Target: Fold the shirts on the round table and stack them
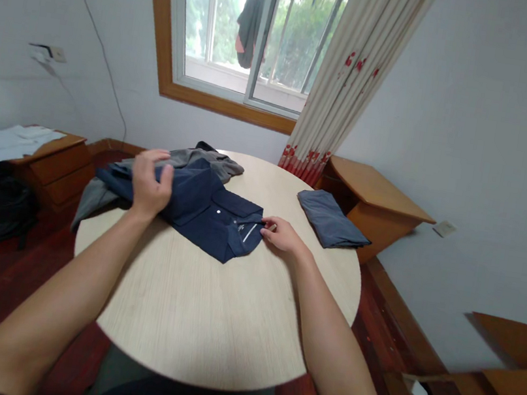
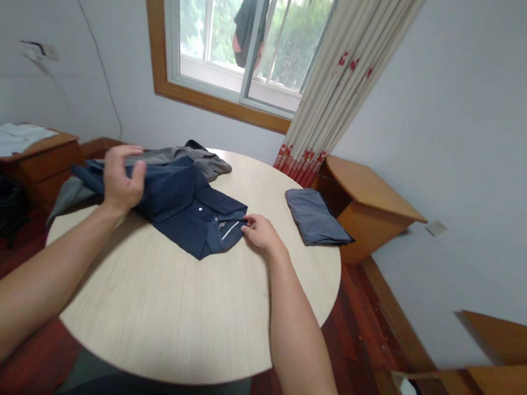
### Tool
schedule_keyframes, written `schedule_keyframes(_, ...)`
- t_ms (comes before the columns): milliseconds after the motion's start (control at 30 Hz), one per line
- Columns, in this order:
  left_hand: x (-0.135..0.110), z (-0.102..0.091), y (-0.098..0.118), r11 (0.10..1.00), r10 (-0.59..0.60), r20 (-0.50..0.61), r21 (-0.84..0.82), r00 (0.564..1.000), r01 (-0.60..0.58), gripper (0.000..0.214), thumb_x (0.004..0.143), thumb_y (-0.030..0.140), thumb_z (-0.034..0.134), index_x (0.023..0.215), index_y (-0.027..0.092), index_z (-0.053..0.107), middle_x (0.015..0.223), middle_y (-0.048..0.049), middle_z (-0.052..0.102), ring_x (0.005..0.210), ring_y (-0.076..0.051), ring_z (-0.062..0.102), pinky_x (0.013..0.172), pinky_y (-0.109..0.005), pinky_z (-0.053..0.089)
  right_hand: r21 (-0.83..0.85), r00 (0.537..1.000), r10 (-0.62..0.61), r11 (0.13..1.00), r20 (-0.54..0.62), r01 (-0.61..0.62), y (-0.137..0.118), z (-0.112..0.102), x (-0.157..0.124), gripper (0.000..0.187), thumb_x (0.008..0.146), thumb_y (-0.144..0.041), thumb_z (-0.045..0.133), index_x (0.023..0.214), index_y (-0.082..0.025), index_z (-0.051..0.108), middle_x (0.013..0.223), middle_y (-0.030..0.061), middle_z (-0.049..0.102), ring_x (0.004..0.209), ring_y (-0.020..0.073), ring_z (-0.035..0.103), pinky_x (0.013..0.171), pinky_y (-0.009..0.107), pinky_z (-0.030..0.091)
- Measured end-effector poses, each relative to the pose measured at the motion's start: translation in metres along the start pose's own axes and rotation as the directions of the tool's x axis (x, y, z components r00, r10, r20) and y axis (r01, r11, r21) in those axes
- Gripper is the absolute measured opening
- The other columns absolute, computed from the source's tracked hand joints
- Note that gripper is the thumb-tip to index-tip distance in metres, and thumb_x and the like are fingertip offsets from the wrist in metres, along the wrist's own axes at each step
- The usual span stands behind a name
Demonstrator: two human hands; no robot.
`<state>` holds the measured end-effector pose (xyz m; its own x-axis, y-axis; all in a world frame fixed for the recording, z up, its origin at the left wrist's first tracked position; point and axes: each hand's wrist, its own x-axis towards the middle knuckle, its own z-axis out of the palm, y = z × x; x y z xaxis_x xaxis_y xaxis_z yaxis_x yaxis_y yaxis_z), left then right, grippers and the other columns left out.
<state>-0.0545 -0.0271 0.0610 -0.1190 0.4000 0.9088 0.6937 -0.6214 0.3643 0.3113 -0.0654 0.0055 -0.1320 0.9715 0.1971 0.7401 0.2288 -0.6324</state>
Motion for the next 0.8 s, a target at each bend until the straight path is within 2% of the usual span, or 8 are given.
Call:
schedule_keyframes(33, -0.007, 0.008, 0.015, 0.999, 0.041, 0.163, -0.036, 0.986, -0.036, 0.022, 0.095, 0.031, 0.05, 0.109, 0.017, 0.06, 0.115, -0.0096, 0.066, 0.114, -0.024, 0.058, 0.103, -0.043, 0.042, -0.003, 1.0, -0.001, 1.0, 0.004, 0.001, 0.0, 0.0, 0.0, 0.033, 0.081, -0.015, 0.071, 0.114, -0.015, 0.071, 0.095, 0.0064, 0.073, 0.077, 0.0146, 0.064, 0.078, 0.028, 0.052)
schedule_keyframes(67, -0.016, 0.017, 0.028, 0.993, 0.098, 0.319, -0.095, 0.943, -0.072, 0.023, 0.095, 0.033, 0.051, 0.11, 0.019, 0.062, 0.115, -0.0087, 0.067, 0.113, -0.024, 0.059, 0.101, -0.042, 0.043, -0.006, 1.0, -0.001, 1.0, 0.008, 0.001, 0.001, 0.0, 0.0, 0.033, 0.081, -0.016, 0.071, 0.114, -0.015, 0.072, 0.095, 0.0063, 0.073, 0.077, 0.0148, 0.064, 0.078, 0.028, 0.052)
schedule_keyframes(133, -0.034, 0.032, 0.047, 0.971, 0.222, 0.573, -0.203, 0.789, -0.126, 0.029, 0.095, 0.038, 0.054, 0.116, 0.021, 0.064, 0.121, -0.0086, 0.068, 0.118, -0.024, 0.058, 0.103, -0.042, 0.043, -0.014, 1.0, -0.001, 1.0, 0.016, 0.002, 0.003, 0.0, 0.001, 0.034, 0.08, -0.016, 0.071, 0.114, -0.015, 0.071, 0.095, 0.0065, 0.073, 0.078, 0.0152, 0.064, 0.078, 0.028, 0.052)
schedule_keyframes(233, -0.059, 0.048, 0.056, 0.952, 0.307, 0.802, -0.266, 0.512, -0.153, 0.048, 0.089, 0.05, 0.063, 0.127, 0.021, 0.061, 0.139, -0.0126, 0.059, 0.13, -0.03, 0.052, 0.107, -0.046, 0.04, -0.023, 1.0, -0.006, 1.0, 0.02, 0.006, 0.005, 0.0, 0.001, 0.036, 0.081, -0.018, 0.07, 0.117, -0.014, 0.07, 0.097, 0.0071, 0.072, 0.078, 0.0151, 0.064, 0.078, 0.028, 0.052)
schedule_keyframes(300, -0.069, 0.053, 0.054, 0.955, 0.295, 0.865, -0.26, 0.405, -0.142, 0.052, 0.088, 0.053, 0.065, 0.129, 0.021, 0.061, 0.146, -0.0148, 0.053, 0.134, -0.032, 0.049, 0.11, -0.049, 0.038, -0.023, 1.0, -0.008, 1.0, 0.02, 0.009, 0.006, 0.0, 0.002, 0.037, 0.08, -0.019, 0.07, 0.117, -0.014, 0.07, 0.098, 0.0075, 0.072, 0.078, 0.0153, 0.064, 0.078, 0.028, 0.052)
schedule_keyframes(367, -0.073, 0.056, 0.05, 0.96, 0.281, 0.881, -0.255, 0.38, -0.117, 0.045, 0.09, 0.05, 0.063, 0.124, 0.021, 0.064, 0.147, -0.015, 0.052, 0.134, -0.031, 0.049, 0.11, -0.048, 0.038, -0.022, 1.0, -0.004, 1.0, 0.021, 0.004, 0.006, 0.0, 0.002, 0.037, 0.08, -0.02, 0.071, 0.117, -0.014, 0.07, 0.099, 0.0078, 0.072, 0.077, 0.0156, 0.064, 0.077, 0.029, 0.051)
schedule_keyframes(600, -0.071, 0.058, 0.048, 0.946, 0.317, 0.849, -0.317, 0.422, -0.072, 0.021, 0.092, 0.04, 0.062, 0.087, 0.021, 0.067, 0.136, -0.0101, 0.061, 0.122, -0.026, 0.057, 0.104, -0.043, 0.044, -0.032, 1.0, 0.01, 0.999, 0.017, -0.01, 0.004, -0.001, 0.002, 0.035, 0.08, -0.019, 0.072, 0.114, -0.015, 0.072, 0.097, 0.0071, 0.071, 0.076, 0.0145, 0.063, 0.079, 0.029, 0.052)
schedule_keyframes(800, -0.07, 0.057, 0.049, 0.944, 0.309, 0.837, -0.327, 0.452, -0.04, 0.018, 0.091, 0.036, 0.063, 0.082, 0.021, 0.062, 0.128, -0.0096, 0.067, 0.117, -0.026, 0.059, 0.101, -0.042, 0.045, -0.147, 1.0, -0.004, 0.989, 0.001, 0.004, -0.002, 0.001, 0.0, 0.038, 0.08, -0.019, 0.073, 0.118, -0.016, 0.07, 0.099, 0.007, 0.068, 0.078, 0.0157, 0.062, 0.081, 0.03, 0.051)
